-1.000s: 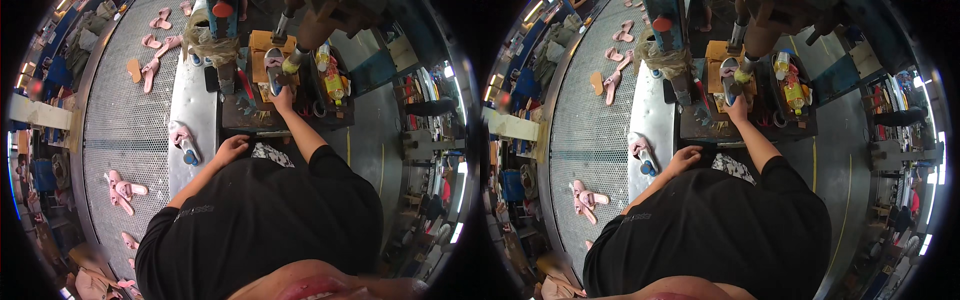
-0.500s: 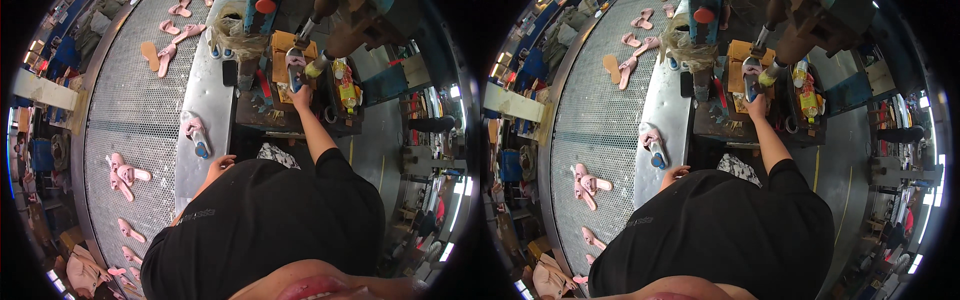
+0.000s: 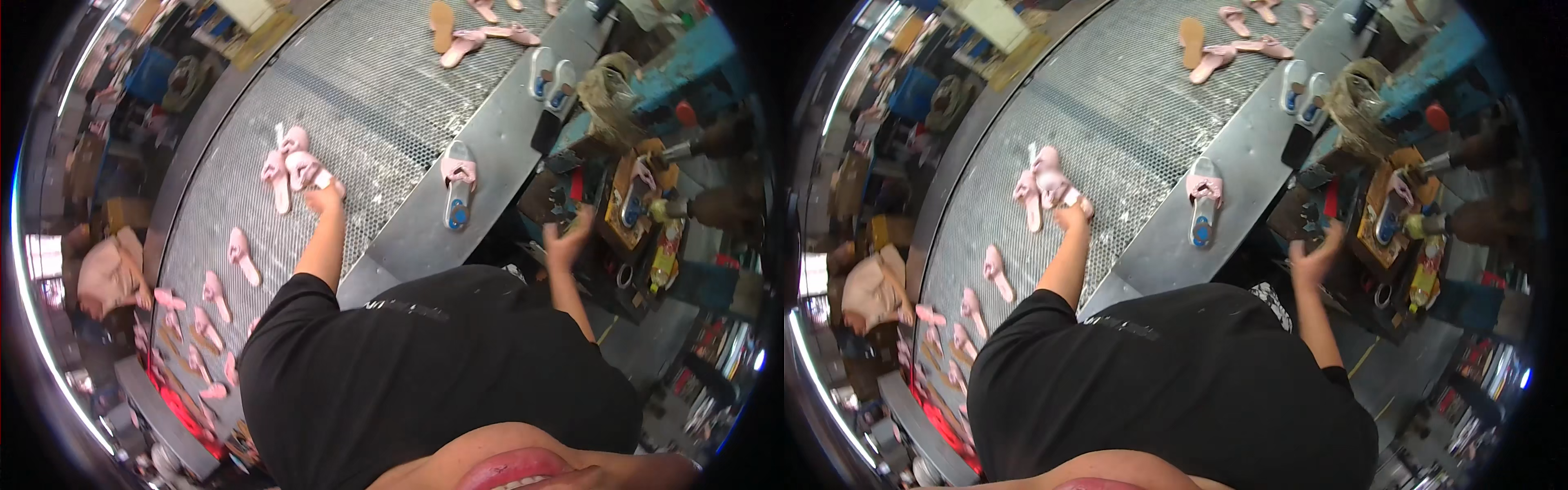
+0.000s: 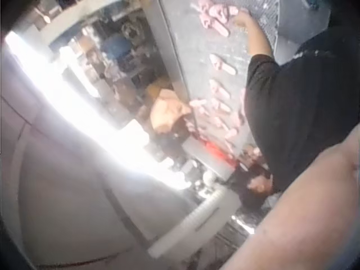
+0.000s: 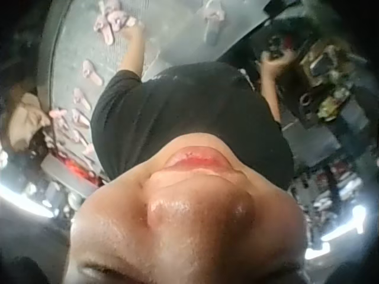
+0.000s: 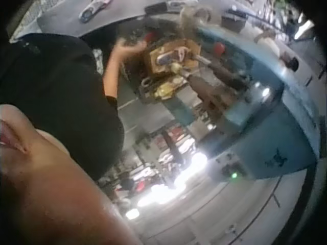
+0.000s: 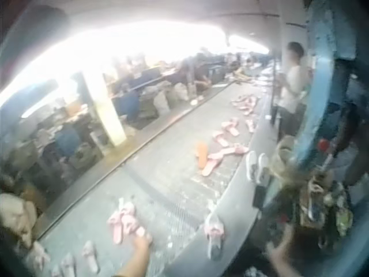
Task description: Assembling shoe components using a industrial press machine and managing items on a circular conveyor.
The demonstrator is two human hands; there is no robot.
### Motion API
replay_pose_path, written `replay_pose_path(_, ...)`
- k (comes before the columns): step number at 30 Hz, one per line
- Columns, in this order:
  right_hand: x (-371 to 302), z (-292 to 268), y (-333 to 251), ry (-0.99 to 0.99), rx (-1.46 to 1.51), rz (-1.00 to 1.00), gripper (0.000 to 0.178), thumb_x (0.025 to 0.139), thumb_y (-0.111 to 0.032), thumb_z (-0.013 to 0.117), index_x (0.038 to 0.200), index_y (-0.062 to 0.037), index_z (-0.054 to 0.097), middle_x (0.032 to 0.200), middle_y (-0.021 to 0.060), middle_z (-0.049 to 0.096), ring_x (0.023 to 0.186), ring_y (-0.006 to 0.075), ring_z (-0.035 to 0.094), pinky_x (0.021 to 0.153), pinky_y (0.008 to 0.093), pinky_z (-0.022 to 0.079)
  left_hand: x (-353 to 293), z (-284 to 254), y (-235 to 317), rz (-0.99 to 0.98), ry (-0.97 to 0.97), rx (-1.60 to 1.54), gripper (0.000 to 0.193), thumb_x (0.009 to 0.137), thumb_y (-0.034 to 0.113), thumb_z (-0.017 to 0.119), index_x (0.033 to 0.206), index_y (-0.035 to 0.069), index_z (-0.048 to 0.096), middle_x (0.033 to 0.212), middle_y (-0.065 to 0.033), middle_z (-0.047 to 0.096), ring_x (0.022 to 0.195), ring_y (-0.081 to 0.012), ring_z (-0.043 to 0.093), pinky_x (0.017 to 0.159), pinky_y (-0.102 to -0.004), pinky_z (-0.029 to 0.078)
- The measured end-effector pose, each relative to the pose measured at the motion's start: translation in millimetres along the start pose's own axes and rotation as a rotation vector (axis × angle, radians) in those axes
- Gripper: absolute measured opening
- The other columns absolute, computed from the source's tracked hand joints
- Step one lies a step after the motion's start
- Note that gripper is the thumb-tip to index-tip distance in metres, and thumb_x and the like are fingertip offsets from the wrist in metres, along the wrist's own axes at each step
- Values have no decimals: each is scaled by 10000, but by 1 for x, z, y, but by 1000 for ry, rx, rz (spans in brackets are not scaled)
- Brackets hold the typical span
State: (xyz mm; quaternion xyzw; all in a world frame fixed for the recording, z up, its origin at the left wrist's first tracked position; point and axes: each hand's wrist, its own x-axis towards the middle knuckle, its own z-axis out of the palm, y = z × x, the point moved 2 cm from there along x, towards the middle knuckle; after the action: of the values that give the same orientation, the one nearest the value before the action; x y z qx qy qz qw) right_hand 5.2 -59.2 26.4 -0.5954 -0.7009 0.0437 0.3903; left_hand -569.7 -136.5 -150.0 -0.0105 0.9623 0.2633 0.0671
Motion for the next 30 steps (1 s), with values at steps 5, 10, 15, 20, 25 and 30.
replay_pose_path(5, -55, 116, -85, -593, 302, 78, 926, 532, -254, 854, 1287, -65, 353, 1405, 208, 318, 1338, 387, 302, 1093, 436, 285, 19, 41, 39, 207, -351, 393, 910, 710, 536, 731, 1298, -72, 394, 1251, -178, 526, 1116, -290, 553, 935, -405, 469)
replay_pose_path(10, -72, 208, -57, -476, 624, -217, 844, 570, -125, 792, 1313, -94, 393, 1423, 203, 361, 1347, 377, 327, 1100, 416, 301, 24, 71, -9, 220, -887, -488, 391, 823, 153, 675, 1141, -2, 508, 996, -77, 591, 846, -205, 584, 728, -335, 515)
replay_pose_path(15, -28, 169, -44, -813, 417, 22, 767, 572, -160, 782, 1262, -78, 458, 1229, 182, 529, 1150, 344, 528, 976, 402, 417, -70, 22, -12, 8, -1499, -992, 438, 920, 107, 533, 1337, 35, 421, 1229, -149, 504, 1121, -266, 501, 984, -384, 413)
replay_pose_path(20, -14, 125, -77, -375, 595, 205, 733, 569, -180, 802, 1216, -67, 479, 1141, 152, 571, 1045, 305, 582, 913, 384, 454, -258, -61, 43, -484, -1845, -986, 570, 842, -23, 478, 1393, 49, 346, 1372, -232, 433, 1283, -358, 424, 1106, -435, 333)
replay_pose_path(25, 7, 58, -84, -331, 729, 38, 667, 616, -129, 768, 1212, -80, 473, 1073, 91, 553, 991, 241, 566, 884, 348, 455, -251, 19, 121, -586, -1995, -1173, 637, 743, -103, 494, 1358, -67, 332, 1335, -223, 441, 1254, -363, 430, 1088, -464, 358)
replay_pose_path(30, -4, -8, -65, -377, 830, -63, 660, 576, -70, 724, 1188, -79, 479, 1134, 95, 528, 1052, 231, 517, 930, 338, 405, -278, 18, 201, -64, -1872, -1040, 417, 942, 282, 462, 1258, 10, 446, 1164, -148, 570, 1027, -261, 586, 879, -382, 501)
